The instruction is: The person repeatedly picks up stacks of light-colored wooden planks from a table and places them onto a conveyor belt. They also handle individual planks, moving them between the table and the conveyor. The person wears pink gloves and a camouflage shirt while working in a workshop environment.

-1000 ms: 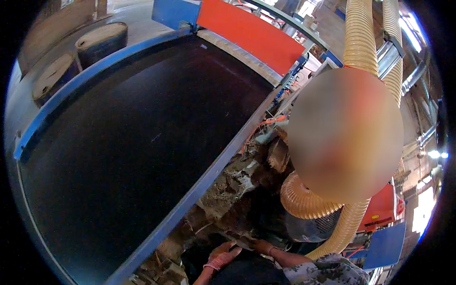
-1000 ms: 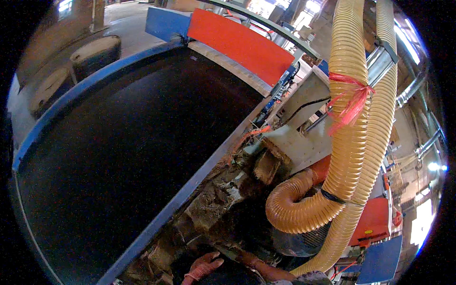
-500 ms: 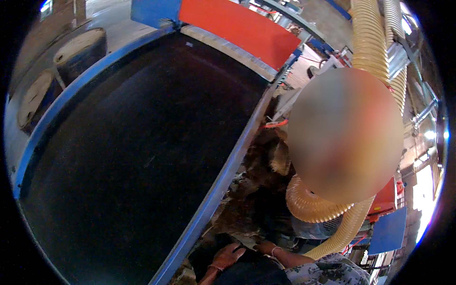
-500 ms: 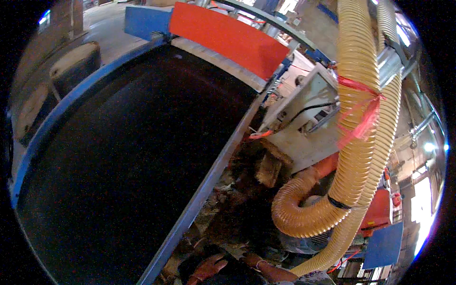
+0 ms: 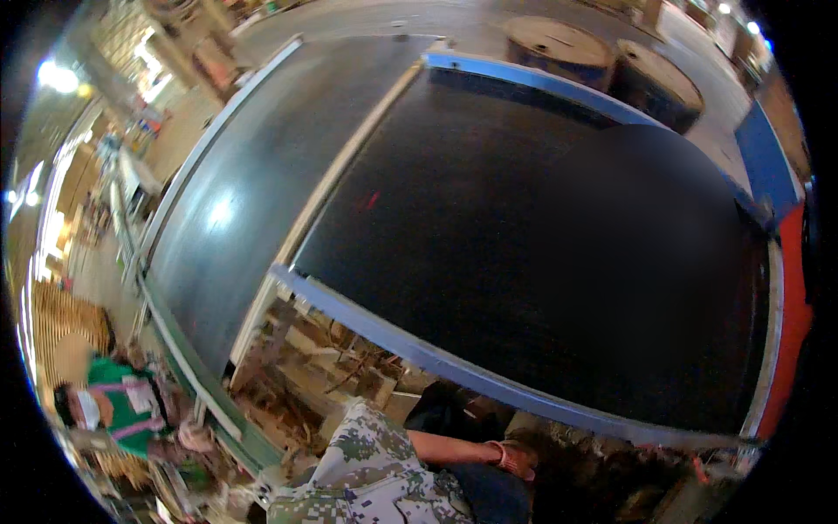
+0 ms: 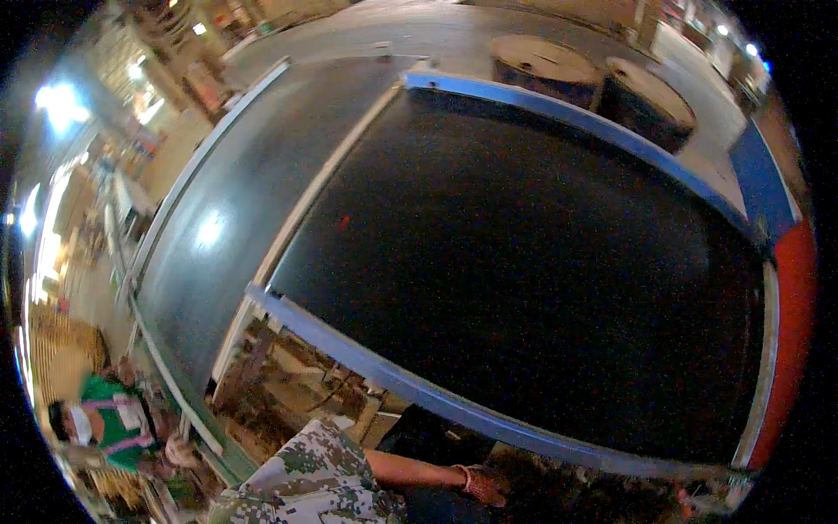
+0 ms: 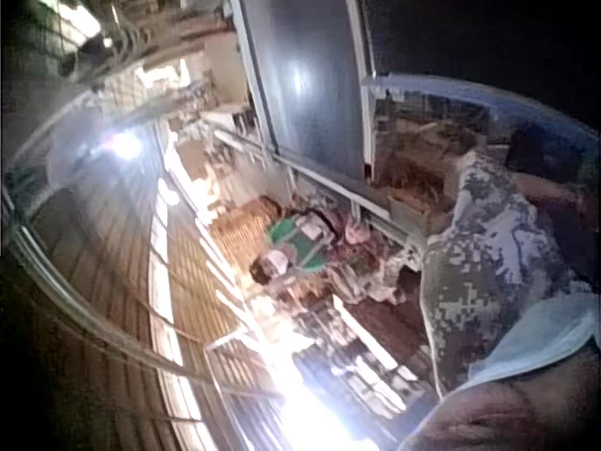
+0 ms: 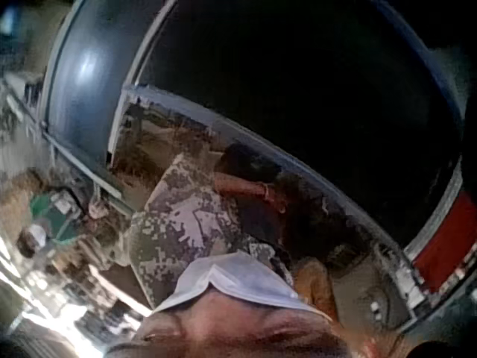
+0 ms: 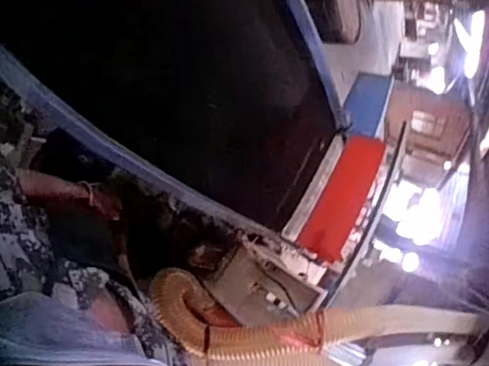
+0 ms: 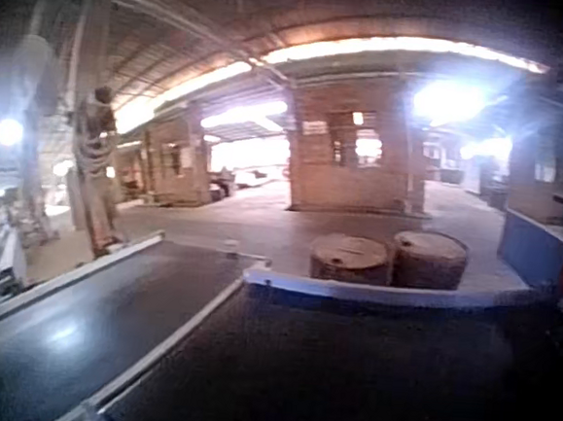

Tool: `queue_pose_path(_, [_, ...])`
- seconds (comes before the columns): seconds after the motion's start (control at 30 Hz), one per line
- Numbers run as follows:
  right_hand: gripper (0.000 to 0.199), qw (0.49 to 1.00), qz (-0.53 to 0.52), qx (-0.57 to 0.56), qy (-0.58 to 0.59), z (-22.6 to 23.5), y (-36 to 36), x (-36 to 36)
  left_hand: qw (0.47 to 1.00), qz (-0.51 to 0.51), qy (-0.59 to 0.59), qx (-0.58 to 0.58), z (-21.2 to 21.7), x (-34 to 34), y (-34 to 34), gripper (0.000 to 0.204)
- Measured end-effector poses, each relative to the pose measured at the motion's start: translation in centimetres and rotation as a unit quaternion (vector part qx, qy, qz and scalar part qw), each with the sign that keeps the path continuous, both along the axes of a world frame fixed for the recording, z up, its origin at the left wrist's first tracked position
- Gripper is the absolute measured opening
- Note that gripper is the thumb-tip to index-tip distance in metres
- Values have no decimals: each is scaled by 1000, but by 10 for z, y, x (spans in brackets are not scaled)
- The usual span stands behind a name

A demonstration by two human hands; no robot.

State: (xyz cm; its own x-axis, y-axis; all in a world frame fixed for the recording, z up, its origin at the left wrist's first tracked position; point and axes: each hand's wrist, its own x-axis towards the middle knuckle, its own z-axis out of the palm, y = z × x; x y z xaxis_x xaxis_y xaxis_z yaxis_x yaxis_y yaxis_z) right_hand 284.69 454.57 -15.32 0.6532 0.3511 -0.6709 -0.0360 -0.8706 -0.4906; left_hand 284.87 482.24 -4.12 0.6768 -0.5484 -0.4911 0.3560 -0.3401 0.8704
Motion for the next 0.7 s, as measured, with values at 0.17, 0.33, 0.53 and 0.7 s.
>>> queue_pose_path(0.17, [43,999,29,24,29,2,14,45,998,-35,21,37,77,17,35,64])
queue_pose_path(0.33, [44,997,9,74,32,10,-10,51,999,21,12,24,76,20,31,67])
queue_pose_path(0.53, [44,967,-137,201,76,-7,-30,3,993,-88,-35,64,73,23,14,67])
queue_pose_path(0.7, [51,980,-136,147,-2,-16,-26,-41,991,-110,42,61,66,34,-25,73])
